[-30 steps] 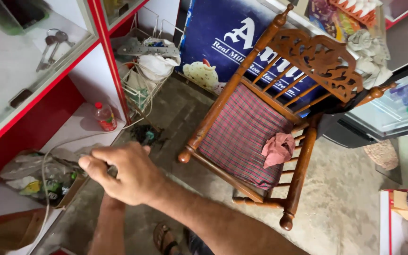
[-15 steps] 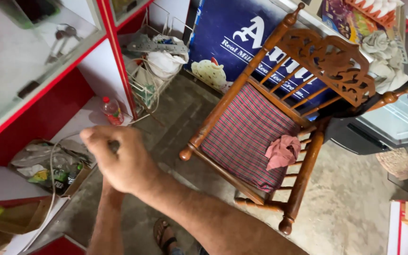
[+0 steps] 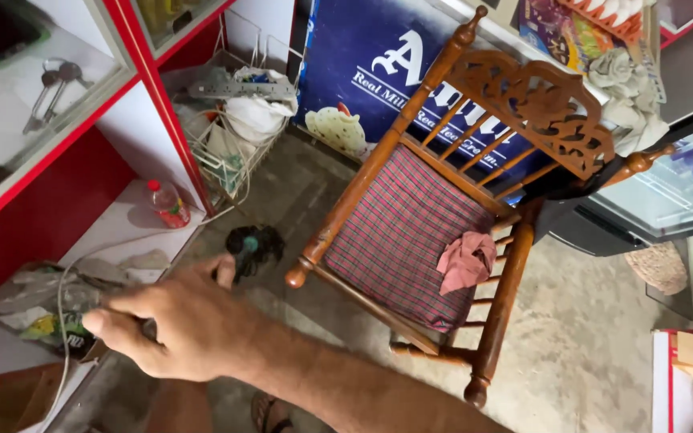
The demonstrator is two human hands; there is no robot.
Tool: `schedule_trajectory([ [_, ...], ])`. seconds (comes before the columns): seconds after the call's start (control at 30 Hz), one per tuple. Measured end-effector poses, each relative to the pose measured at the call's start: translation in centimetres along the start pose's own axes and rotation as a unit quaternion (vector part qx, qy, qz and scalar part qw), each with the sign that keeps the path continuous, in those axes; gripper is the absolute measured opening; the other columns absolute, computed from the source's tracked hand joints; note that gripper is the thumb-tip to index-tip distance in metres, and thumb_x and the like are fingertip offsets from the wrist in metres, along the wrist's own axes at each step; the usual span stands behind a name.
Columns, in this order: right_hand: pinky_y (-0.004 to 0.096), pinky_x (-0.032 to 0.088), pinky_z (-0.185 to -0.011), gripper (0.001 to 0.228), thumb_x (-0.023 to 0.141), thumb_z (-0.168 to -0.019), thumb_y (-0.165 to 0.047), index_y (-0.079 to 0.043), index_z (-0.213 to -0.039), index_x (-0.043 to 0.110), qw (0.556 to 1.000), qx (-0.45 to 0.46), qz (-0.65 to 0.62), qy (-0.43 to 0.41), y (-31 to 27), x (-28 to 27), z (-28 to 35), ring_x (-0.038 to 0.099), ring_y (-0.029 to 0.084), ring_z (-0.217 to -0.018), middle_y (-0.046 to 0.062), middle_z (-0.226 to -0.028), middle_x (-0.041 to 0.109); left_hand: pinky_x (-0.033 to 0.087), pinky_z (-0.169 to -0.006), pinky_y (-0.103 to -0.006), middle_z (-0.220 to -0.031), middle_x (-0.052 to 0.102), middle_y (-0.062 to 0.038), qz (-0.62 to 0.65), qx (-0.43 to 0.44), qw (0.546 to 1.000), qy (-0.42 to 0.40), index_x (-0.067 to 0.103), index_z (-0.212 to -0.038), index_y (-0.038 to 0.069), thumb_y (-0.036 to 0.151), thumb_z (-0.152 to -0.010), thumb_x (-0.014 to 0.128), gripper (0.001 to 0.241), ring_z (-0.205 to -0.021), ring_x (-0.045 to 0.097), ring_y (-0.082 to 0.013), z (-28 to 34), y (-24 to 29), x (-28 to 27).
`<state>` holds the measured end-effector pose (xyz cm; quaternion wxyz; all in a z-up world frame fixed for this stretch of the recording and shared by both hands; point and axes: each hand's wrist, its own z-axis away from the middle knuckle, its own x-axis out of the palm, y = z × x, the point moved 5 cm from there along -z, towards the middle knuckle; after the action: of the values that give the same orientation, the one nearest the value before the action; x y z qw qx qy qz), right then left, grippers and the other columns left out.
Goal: The recorder is mopping the floor in a small grocery store using a mop and water.
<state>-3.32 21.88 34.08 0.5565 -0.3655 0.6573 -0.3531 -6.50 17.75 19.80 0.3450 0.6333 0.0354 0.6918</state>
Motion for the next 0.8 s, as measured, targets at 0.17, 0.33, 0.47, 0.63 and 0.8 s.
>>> schedule_trajectory([
  [0.17, 0.027, 0.043, -0.058, 0.042, 0.055, -0.116, -0.035, -0.005, -0.09, 0.066, 0.98, -0.058, -0.173, 0.084, 2.5, -1.5, 0.6, 0.05, 0.007, -0.061, -0.003, -0.063, 0.051, 0.052, -0.09, -0.0385, -0.108, 0.062, -0.013, -0.213, 0.083, 0.951, -0.207, 0.056, -0.126, 0.004, 0.048, -0.105, 0.057, 0.048, -0.1, 0.061, -0.0226, -2.9, -2.8, -5.7],
  [0.33, 0.028, 0.032, -0.051, 0.036, 0.06, -0.112, -0.027, -0.003, -0.085, 0.063, 0.913, 0.0, -0.391, 0.114, 6.3, 1.0, 0.7, 0.039, 0.002, -0.057, -0.007, -0.063, 0.045, 0.054, -0.085, -0.0406, -0.103, 0.068, -0.015, -0.587, 0.045, 0.802, -0.099, 0.065, -0.113, 0.005, 0.036, -0.089, 0.07, 0.04, -0.101, 0.067, -0.0269, -3.7, -0.8, -12.9],
  [0.47, 0.033, 0.04, -0.055, 0.031, 0.059, -0.104, -0.028, -0.002, -0.088, 0.064, 0.913, 0.07, -0.379, 0.137, 6.5, 3.1, 2.8, 0.049, 0.006, -0.06, -0.004, -0.065, 0.054, 0.057, -0.078, -0.0477, -0.089, 0.076, -0.024, -0.778, -0.043, 0.625, 0.047, 0.078, -0.096, 0.004, 0.036, -0.077, 0.077, 0.037, -0.092, 0.075, -0.0381, 0.4, 0.6, -18.9],
  [0.63, 0.032, 0.038, -0.059, 0.056, 0.053, -0.119, -0.035, -0.002, -0.075, 0.05, 0.962, -0.011, -0.25, 0.107, 2.1, 1.9, 5.6, 0.044, 0.008, -0.063, 0.001, -0.062, 0.047, 0.054, -0.077, -0.042, -0.086, 0.073, -0.012, -0.683, -0.005, 0.725, 0.086, 0.074, -0.1, 0.008, 0.042, -0.091, 0.064, 0.036, -0.089, 0.071, -0.0285, 3.4, -0.3, -16.0],
  [0.8, 0.035, 0.041, -0.063, 0.049, 0.05, -0.116, -0.035, -0.003, -0.08, 0.057, 0.981, -0.023, -0.166, 0.101, -1.1, -2.2, 5.8, 0.05, 0.014, -0.057, 0.007, -0.062, 0.052, 0.05, -0.079, -0.0297, -0.093, 0.063, 0.01, -0.335, 0.065, 0.939, 0.032, 0.062, -0.107, 0.014, 0.041, -0.109, 0.044, 0.033, -0.089, 0.06, -0.0098, 2.4, -2.6, -8.1],
])
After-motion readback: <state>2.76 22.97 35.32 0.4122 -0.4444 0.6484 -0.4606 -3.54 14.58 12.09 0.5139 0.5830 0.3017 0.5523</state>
